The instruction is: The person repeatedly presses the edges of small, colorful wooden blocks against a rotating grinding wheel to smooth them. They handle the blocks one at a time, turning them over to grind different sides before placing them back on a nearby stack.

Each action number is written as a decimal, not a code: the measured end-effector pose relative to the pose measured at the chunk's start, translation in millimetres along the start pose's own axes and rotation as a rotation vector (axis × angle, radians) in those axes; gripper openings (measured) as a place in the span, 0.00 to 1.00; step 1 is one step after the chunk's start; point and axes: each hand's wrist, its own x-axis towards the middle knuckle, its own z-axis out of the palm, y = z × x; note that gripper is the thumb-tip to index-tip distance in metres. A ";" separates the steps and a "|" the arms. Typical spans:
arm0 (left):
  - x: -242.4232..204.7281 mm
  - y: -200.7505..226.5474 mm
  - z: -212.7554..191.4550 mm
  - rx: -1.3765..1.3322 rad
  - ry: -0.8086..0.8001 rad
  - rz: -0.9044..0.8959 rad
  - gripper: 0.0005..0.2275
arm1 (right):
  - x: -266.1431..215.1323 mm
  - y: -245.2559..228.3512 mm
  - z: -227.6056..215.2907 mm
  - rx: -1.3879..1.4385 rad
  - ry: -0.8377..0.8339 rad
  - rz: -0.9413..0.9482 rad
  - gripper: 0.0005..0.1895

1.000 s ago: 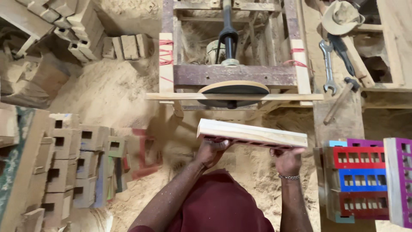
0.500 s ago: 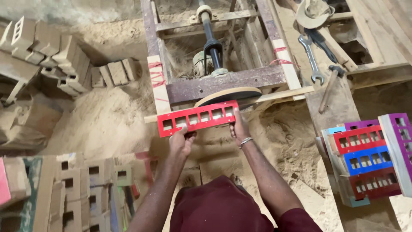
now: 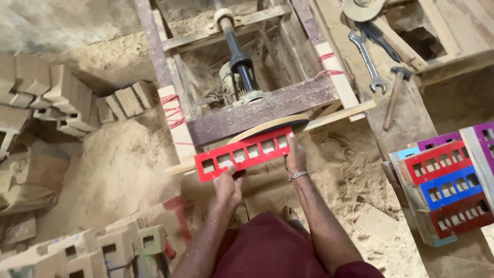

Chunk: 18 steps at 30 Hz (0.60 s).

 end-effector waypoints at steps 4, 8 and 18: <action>-20.1 -24.7 36.1 0.068 0.050 -0.003 0.14 | 21.5 -9.0 -28.0 -0.070 0.065 0.082 0.37; -29.1 -46.8 65.6 0.039 0.035 -0.019 0.14 | 41.0 -17.2 -53.2 0.070 0.067 0.051 0.37; -28.4 -130.0 134.9 0.094 0.034 -0.047 0.12 | 89.6 -55.7 -124.4 0.031 0.198 0.185 0.36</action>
